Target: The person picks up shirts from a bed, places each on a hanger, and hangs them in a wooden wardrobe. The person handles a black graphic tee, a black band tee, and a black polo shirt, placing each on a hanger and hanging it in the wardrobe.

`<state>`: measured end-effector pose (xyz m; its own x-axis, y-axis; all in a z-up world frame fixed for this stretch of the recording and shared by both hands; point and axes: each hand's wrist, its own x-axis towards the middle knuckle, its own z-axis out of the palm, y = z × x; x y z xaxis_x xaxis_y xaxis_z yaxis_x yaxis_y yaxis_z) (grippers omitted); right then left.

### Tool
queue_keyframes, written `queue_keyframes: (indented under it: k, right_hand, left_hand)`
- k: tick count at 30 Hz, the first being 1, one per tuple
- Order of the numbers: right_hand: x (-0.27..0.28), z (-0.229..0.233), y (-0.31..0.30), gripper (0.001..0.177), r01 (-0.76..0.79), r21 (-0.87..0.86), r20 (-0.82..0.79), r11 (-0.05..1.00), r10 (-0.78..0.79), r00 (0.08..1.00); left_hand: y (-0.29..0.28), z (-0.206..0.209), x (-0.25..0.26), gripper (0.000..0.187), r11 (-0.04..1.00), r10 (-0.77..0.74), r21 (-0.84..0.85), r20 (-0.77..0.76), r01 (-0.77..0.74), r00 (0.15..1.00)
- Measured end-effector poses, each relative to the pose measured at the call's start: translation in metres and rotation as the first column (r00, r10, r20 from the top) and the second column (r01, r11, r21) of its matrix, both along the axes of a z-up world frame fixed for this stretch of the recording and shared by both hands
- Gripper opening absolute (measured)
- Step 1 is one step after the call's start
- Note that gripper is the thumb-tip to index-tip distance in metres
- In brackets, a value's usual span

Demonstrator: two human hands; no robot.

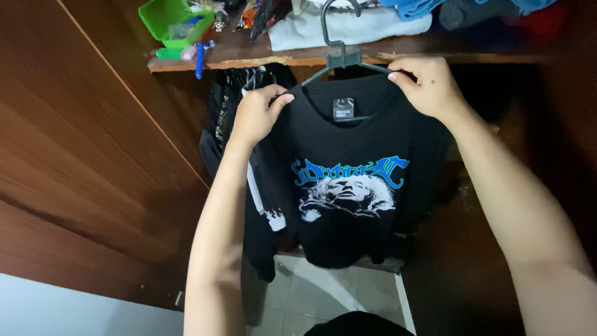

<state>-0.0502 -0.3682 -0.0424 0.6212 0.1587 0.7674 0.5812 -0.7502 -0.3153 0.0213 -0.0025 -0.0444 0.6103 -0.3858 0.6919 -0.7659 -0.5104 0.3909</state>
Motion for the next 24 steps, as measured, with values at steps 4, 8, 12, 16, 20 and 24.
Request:
queue_keyframes:
  k: [4, 8, 12, 16, 20, 24]
  right_hand:
    - [-0.003, -0.008, -0.002, 0.018, 0.041, -0.004, -0.063, 0.999, -0.041, 0.997]
    - [-0.001, -0.019, 0.004, 0.017, -0.049, 0.014, -0.117, 0.999, 0.051, 0.992]
    - [0.006, -0.027, 0.024, 0.018, -0.13, 0.003, -0.19, 0.992, 0.128, 0.973]
    - [0.003, -0.042, 0.059, 0.017, -0.255, 0.023, -0.334, 0.967, 0.248, 0.909]
    - [0.007, -0.064, 0.106, 0.019, -0.384, 0.025, -0.406, 0.923, 0.36, 0.84]
    - [0.024, -0.09, 0.157, 0.018, -0.517, 0.067, -0.399, 0.853, 0.498, 0.77]
  left_hand:
    - [0.006, -0.006, -0.002, 0.025, 0.99, -0.139, -0.051, -0.18, 0.132, 0.974]
    - [0.019, -0.021, -0.012, 0.022, 0.914, -0.404, -0.216, -0.429, 0.342, 0.808]
    - [0.041, -0.036, -0.041, 0.029, 0.928, -0.364, -0.136, -0.524, 0.346, 0.77]
    - [0.072, -0.047, -0.096, 0.04, 0.958, -0.275, -0.082, -0.524, 0.273, 0.806]
    - [0.099, -0.052, -0.158, 0.034, 0.989, -0.147, -0.115, -0.613, 0.097, 0.776]
    - [0.117, -0.051, -0.199, 0.027, 0.99, 0.023, -0.091, -0.649, -0.107, 0.761]
